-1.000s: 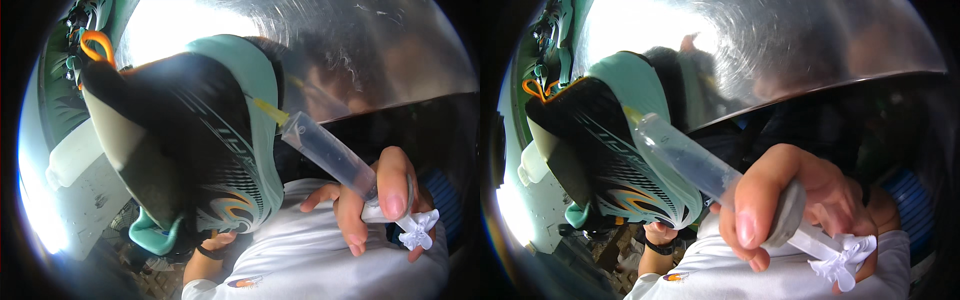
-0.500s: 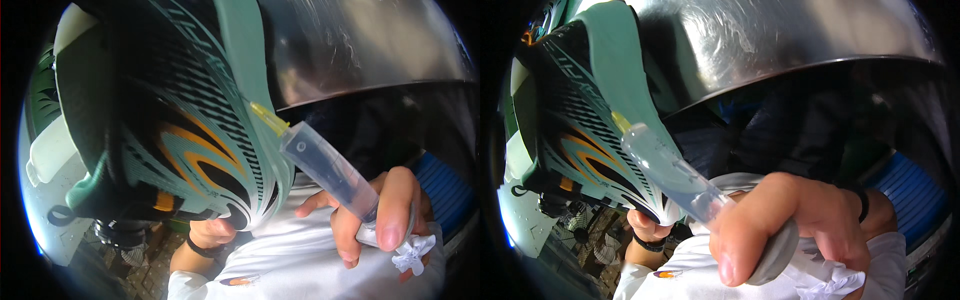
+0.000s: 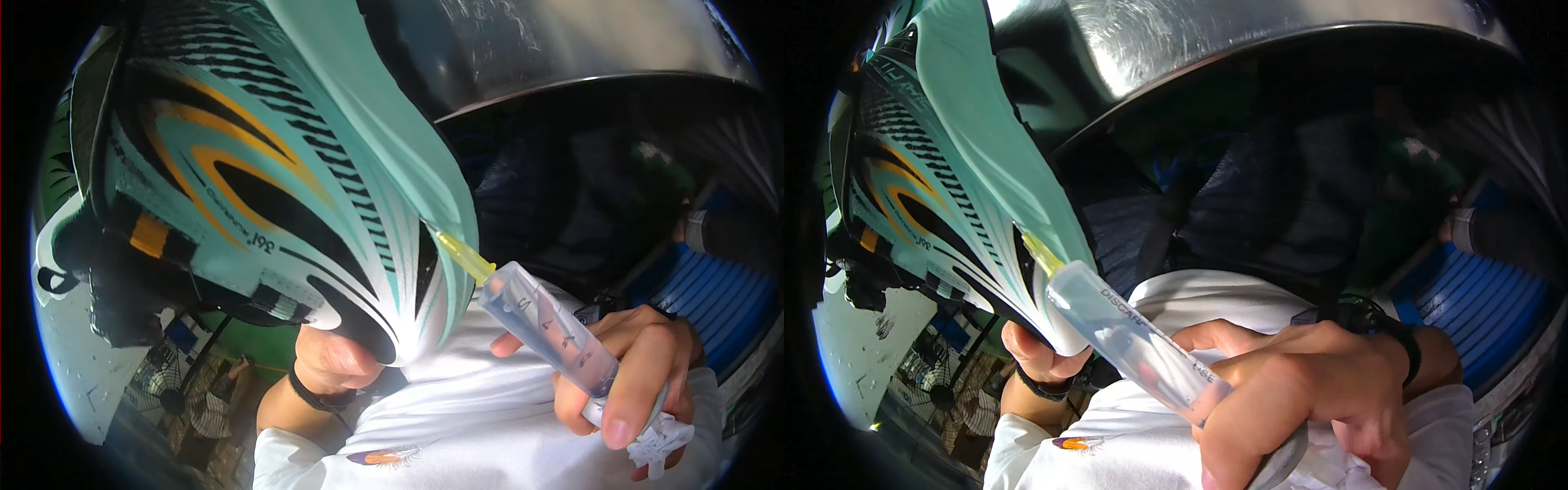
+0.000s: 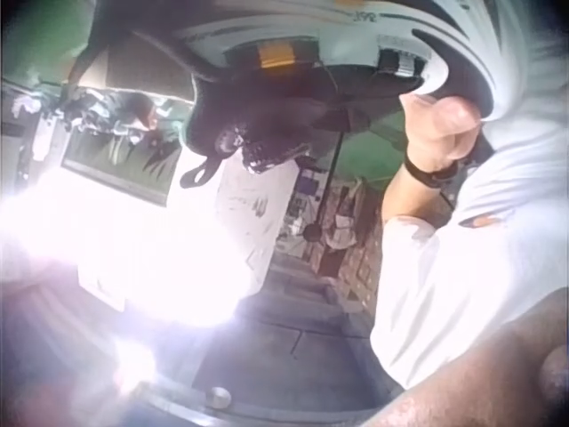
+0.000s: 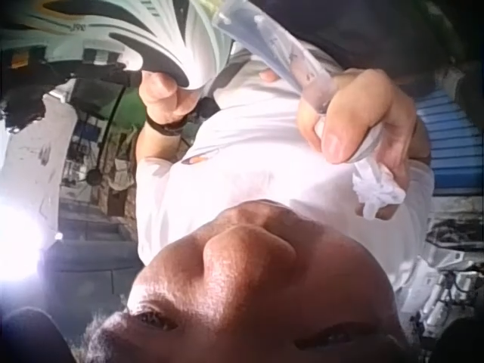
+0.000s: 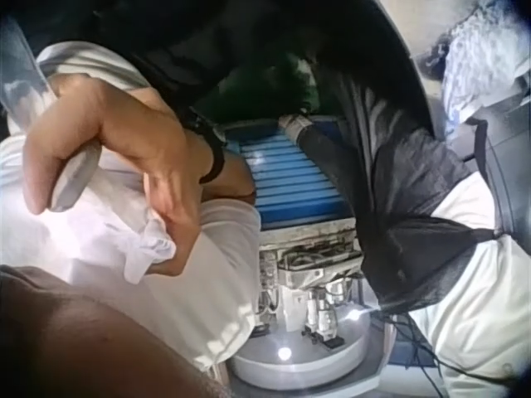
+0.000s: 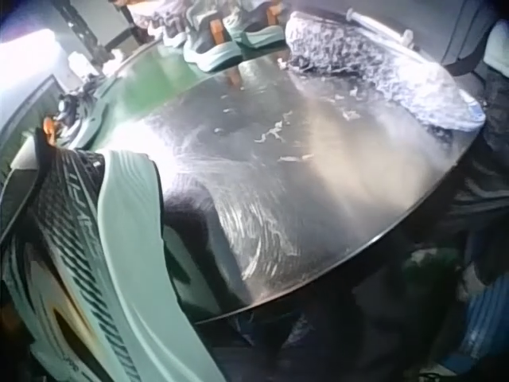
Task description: The person attaches a needle to a syringe, wipes it with a cloth, and fills it from a bottle. They then pick up a shoe and inject liquid into the sole before placing it back on the conveyor belt.
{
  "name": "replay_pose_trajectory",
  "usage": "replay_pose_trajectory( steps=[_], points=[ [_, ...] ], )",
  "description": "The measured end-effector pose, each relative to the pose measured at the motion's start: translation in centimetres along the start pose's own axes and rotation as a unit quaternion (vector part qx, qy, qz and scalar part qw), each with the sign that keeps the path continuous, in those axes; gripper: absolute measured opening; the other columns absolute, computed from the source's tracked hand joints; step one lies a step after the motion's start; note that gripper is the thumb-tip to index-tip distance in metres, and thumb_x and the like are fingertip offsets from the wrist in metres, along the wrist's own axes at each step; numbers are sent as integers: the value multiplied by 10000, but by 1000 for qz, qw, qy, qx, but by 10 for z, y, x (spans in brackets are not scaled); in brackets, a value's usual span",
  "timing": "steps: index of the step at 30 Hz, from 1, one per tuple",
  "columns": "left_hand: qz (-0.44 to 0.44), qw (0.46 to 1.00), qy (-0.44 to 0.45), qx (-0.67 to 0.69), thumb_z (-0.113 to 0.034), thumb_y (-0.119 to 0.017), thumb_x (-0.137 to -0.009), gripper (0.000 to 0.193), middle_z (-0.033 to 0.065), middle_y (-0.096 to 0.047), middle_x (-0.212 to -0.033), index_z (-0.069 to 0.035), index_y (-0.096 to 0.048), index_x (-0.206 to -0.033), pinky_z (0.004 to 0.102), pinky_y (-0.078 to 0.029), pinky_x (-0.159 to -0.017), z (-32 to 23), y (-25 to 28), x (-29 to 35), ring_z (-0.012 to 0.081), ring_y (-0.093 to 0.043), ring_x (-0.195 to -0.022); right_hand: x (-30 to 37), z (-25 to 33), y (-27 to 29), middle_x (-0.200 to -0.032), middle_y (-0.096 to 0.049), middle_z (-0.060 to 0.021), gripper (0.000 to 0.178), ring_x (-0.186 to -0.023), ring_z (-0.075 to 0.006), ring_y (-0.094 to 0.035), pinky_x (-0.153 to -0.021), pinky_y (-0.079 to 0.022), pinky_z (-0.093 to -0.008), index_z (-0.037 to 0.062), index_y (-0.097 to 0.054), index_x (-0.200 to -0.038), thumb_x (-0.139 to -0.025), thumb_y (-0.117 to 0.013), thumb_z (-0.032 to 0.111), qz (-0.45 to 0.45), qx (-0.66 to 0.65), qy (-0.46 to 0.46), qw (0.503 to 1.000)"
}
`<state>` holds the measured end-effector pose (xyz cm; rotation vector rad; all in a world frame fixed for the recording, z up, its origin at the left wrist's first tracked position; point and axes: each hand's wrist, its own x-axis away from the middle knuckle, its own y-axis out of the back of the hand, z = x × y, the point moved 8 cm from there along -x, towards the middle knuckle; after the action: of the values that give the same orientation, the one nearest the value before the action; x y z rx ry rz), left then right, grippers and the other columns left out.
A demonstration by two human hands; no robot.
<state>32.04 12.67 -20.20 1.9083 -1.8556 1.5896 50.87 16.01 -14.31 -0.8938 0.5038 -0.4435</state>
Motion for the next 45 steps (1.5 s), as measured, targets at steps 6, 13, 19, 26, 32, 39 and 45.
replay_pose_trajectory(
  steps=[6, 13, 19, 26, 32, 39, 45],
  points=[
    [20, 999, -4, -33, -374, -787, -655, 705, 136, -583, -1179, -91, -523, -1245, 530, -415, -940, 5, -14, -3, 336, -547, -1100, 16, 2, -15, -944, -553, -169, 608, -745, -232, -587, -1022, -85, -628, 192, -437, -1226, -723, -773, 252, -43, -3, 28, 999],
    [90, 996, 28, -2, -391, -780, -675, 857, 136, -494, -1274, -85, -364, -1359, 503, -408, -972, 8, -39, -5, 337, -485, -1181, 20, 19, -36, -939, -544, -169, 595, -734, -220, -575, -1014, -76, -642, 201, -397, -1253, -767, -740, 220, -18, 19, -9, 1000],
    [166, 984, -10, 64, -278, -748, -751, 789, 91, -383, -1358, -74, -308, -1373, 395, -436, -963, 2, -80, -16, 245, -446, -1229, 26, 25, -52, -929, -546, -157, 598, -745, -221, -578, -1006, -66, -672, 216, -387, -1257, -772, -737, 228, 6, 15, -3, 1000],
    [209, 973, -39, 93, -208, -742, -759, 724, 64, -376, -1365, -53, -340, -1340, 367, -397, -1001, -11, -114, -36, 218, -397, -1274, 24, 33, -53, -924, -569, -157, 506, -814, -229, -602, -1001, -80, -683, 213, -403, -1231, -817, -687, 279, -44, 62, 37, 996],
    [231, 966, -30, 109, -184, -751, -745, 723, 40, -385, -1368, -42, -359, -1335, 361, -357, -1042, -11, -124, -47, 206, -373, -1286, 18, 38, -53, -925, -594, -178, 387, -887, -248, -608, -1015, -87, -668, 210, -404, -1213, -880, -601, 220, -16, 56, 29, 998],
    [204, 970, -21, 132, -150, -767, -719, 674, 34, -427, -1359, -49, -434, -1297, 339, -328, -1067, -13, -137, -56, 189, -361, -1292, 15, 37, -48, -968, -605, -173, 286, -990, -265, -585, -1036, -79, -635, 228, -416, -1198, -930, -507, 186, -64, 19, 64, 996],
    [203, 970, -26, 134, -153, -762, -724, 649, 41, -444, -1352, -60, -451, -1287, 349, -319, -1081, -18, -146, -58, 196, -361, -1296, 19, 21, -52, -1074, -593, -158, 233, -1078, -247, -548, -1061, 16, -586, 260, -457, -1181, -958, -420, 198, -6, -92, -44, 995]
  ],
)
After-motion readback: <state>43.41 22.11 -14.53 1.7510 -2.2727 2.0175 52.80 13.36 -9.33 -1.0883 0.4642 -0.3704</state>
